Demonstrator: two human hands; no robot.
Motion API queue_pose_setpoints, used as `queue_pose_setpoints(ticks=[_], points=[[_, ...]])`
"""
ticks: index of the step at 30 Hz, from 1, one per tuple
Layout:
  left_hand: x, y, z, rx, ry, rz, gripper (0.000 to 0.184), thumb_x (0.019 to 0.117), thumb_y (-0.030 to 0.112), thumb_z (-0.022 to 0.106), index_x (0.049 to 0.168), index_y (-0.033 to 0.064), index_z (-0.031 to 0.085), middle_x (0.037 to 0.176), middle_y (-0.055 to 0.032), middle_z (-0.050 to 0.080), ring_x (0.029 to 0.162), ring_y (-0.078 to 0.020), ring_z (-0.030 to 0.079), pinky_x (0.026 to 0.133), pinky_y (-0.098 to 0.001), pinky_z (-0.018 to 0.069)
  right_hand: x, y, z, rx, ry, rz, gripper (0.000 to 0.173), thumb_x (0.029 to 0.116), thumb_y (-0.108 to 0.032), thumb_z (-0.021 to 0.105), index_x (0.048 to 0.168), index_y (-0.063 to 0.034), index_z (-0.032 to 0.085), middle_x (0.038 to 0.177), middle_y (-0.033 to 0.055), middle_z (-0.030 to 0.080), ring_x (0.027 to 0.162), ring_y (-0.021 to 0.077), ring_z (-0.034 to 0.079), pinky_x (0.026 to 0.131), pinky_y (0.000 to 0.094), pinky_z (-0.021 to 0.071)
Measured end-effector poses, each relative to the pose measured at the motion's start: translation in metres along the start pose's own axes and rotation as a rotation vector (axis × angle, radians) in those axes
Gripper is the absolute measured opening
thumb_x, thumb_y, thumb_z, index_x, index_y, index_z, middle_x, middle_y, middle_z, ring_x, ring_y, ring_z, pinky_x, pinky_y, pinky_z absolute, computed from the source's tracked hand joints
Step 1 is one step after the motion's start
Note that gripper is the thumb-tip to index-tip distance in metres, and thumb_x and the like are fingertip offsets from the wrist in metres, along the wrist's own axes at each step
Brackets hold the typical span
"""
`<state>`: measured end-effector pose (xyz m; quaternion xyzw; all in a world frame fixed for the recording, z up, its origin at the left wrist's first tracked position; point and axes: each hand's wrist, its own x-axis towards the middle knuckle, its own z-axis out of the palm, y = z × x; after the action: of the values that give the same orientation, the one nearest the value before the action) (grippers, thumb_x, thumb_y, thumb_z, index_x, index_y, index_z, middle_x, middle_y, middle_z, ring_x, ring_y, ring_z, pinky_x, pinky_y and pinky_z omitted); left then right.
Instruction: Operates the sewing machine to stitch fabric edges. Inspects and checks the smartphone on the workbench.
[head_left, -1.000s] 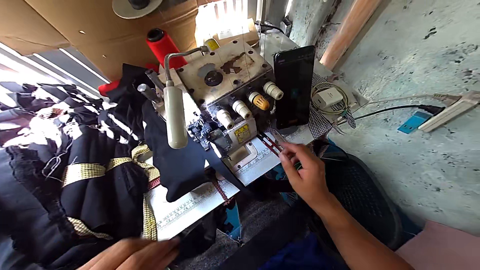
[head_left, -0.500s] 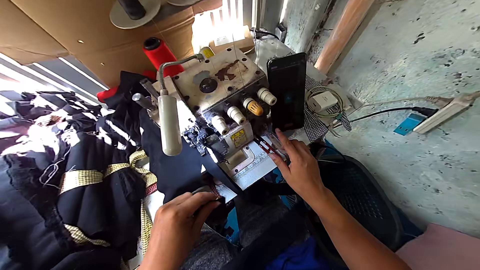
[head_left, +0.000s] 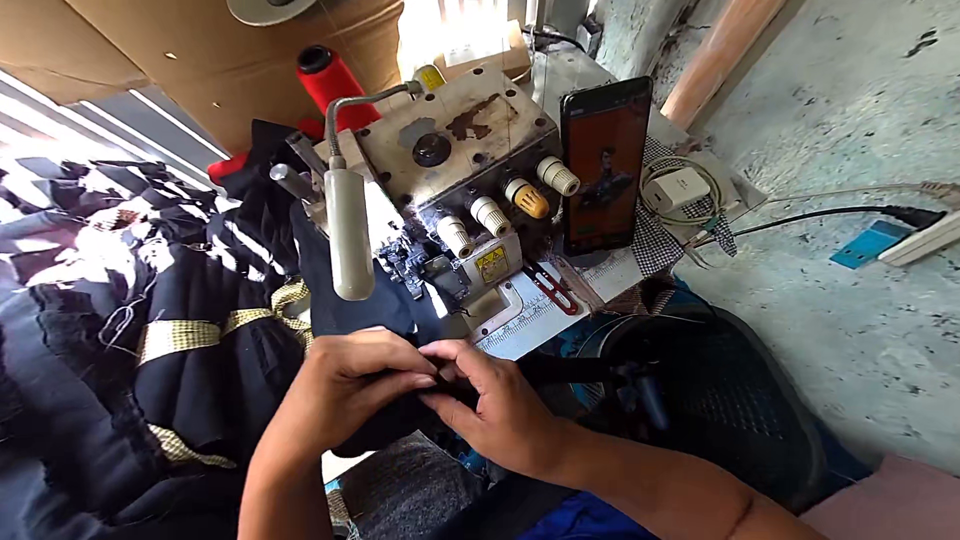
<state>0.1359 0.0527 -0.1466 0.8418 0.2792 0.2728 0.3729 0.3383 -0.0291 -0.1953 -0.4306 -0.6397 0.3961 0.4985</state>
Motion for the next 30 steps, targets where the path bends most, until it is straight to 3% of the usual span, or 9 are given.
queue_pose_setpoints(ticks=[2, 4, 8, 13, 16, 19, 23, 26, 30], points=[[-0.002, -0.008, -0.009, 0.082, 0.03, -0.056, 0.012, 0.0944, 0.03, 0.073, 0.094, 0.0205, 0.081, 0.094, 0.0082, 0.077, 0.093, -0.0051, 0.072, 0.086, -0.0248, 0.0596, -0.003, 0.007, -0.006, -0.134, -0.002, 0.0, 0.019, 0.0951, -0.019, 0.07, 0.107, -0.0056, 0.076, 0.092, 0.0037, 0.074, 0.086, 0.0128, 0.066, 0.08, 0.0288, 0.0543], [-0.002, -0.012, -0.015, 0.147, 0.057, -0.097, 0.012, 0.0929, 0.032, 0.074, 0.093, 0.0227, 0.081, 0.093, 0.0104, 0.076, 0.091, -0.0042, 0.071, 0.083, -0.0233, 0.0596, -0.007, 0.018, -0.025, -0.222, 0.08, -0.038, 0.017, 0.0985, -0.018, 0.065, 0.105, -0.0081, 0.078, 0.095, 0.0025, 0.074, 0.09, 0.0108, 0.068, 0.081, 0.028, 0.0572], [-0.001, -0.009, -0.012, 0.266, 0.105, -0.124, 0.013, 0.0924, 0.035, 0.073, 0.091, 0.0243, 0.08, 0.092, 0.0132, 0.071, 0.087, 0.0002, 0.067, 0.076, -0.0201, 0.0569, -0.023, 0.051, -0.082, -0.51, 0.384, -0.041, 0.031, 0.1002, -0.018, 0.062, 0.127, -0.0029, 0.068, 0.104, 0.0089, 0.072, 0.095, 0.0151, 0.068, 0.082, 0.0319, 0.0588], [0.007, -0.003, -0.01, 0.364, 0.165, -0.153, 0.015, 0.095, 0.029, 0.066, 0.094, 0.0183, 0.078, 0.099, 0.0088, 0.073, 0.094, -0.0007, 0.068, 0.084, -0.0236, 0.0578, -0.03, 0.062, -0.122, -0.79, 0.446, 0.16, 0.075, 0.1025, -0.033, 0.061, 0.162, -0.0044, 0.026, 0.115, 0.0167, 0.065, 0.1, 0.0273, 0.064, 0.088, 0.0437, 0.0553], [0.009, 0.0, -0.006, 0.407, 0.226, -0.202, 0.012, 0.0906, 0.029, 0.072, 0.095, 0.0192, 0.078, 0.096, 0.0094, 0.072, 0.086, 0.0014, 0.067, 0.076, -0.0215, 0.0557, -0.026, 0.062, -0.128, -0.821, 0.416, 0.198, 0.076, 0.1023, -0.04, 0.061, 0.163, -0.0094, 0.028, 0.11, 0.0174, 0.064, 0.097, 0.0303, 0.063, 0.088, 0.0482, 0.0537], [0.008, 0.002, -0.001, 0.444, 0.292, -0.217, 0.013, 0.0883, 0.029, 0.075, 0.094, 0.0172, 0.073, 0.092, 0.0082, 0.068, 0.08, 0.0003, 0.062, 0.07, -0.0214, 0.0513, -0.025, 0.056, -0.126, -0.755, 0.443, 0.131, 0.068, 0.1029, -0.037, 0.06, 0.159, -0.0069, 0.036, 0.107, 0.0131, 0.065, 0.094, 0.0243, 0.064, 0.083, 0.0419, 0.0549], [0.002, 0.012, 0.01, 0.605, 0.334, -0.183, 0.018, 0.0933, 0.028, 0.071, 0.095, 0.0113, 0.078, 0.103, -0.0043, 0.07, 0.099, -0.0158, 0.065, 0.085, -0.0362, 0.0525, -0.024, 0.056, -0.111, -0.62, 0.465, -0.015, 0.045, 0.0991, -0.024, 0.067, 0.137, -0.0018, 0.059, 0.104, 0.0089, 0.068, 0.094, 0.0148, 0.065, 0.082, 0.0302, 0.0562], [-0.004, 0.029, 0.026, 0.861, 0.316, -0.182, 0.026, 0.1021, 0.027, 0.061, 0.101, 0.0078, 0.078, 0.107, -0.0158, 0.069, 0.108, -0.0367, 0.061, 0.092, -0.0545, 0.0459, -0.02, 0.061, -0.108, -0.659, 0.46, 0.037, 0.054, 0.0995, -0.026, 0.067, 0.147, -0.005, 0.052, 0.107, 0.0081, 0.069, 0.096, 0.0153, 0.066, 0.083, 0.0316, 0.057], [-0.019, 0.042, 0.056, 1.033, 0.322, -0.252, 0.033, 0.1053, 0.031, 0.055, 0.117, 0.0088, 0.076, 0.107, -0.0175, 0.071, 0.107, -0.0398, 0.063, 0.091, -0.0566, 0.0446, -0.018, 0.064, -0.116, -0.723, 0.415, 0.117, 0.073, 0.1011, -0.032, 0.064, 0.161, -0.0071, 0.032, 0.105, 0.0081, 0.068, 0.094, 0.0183, 0.065, 0.085, 0.0374, 0.057]])
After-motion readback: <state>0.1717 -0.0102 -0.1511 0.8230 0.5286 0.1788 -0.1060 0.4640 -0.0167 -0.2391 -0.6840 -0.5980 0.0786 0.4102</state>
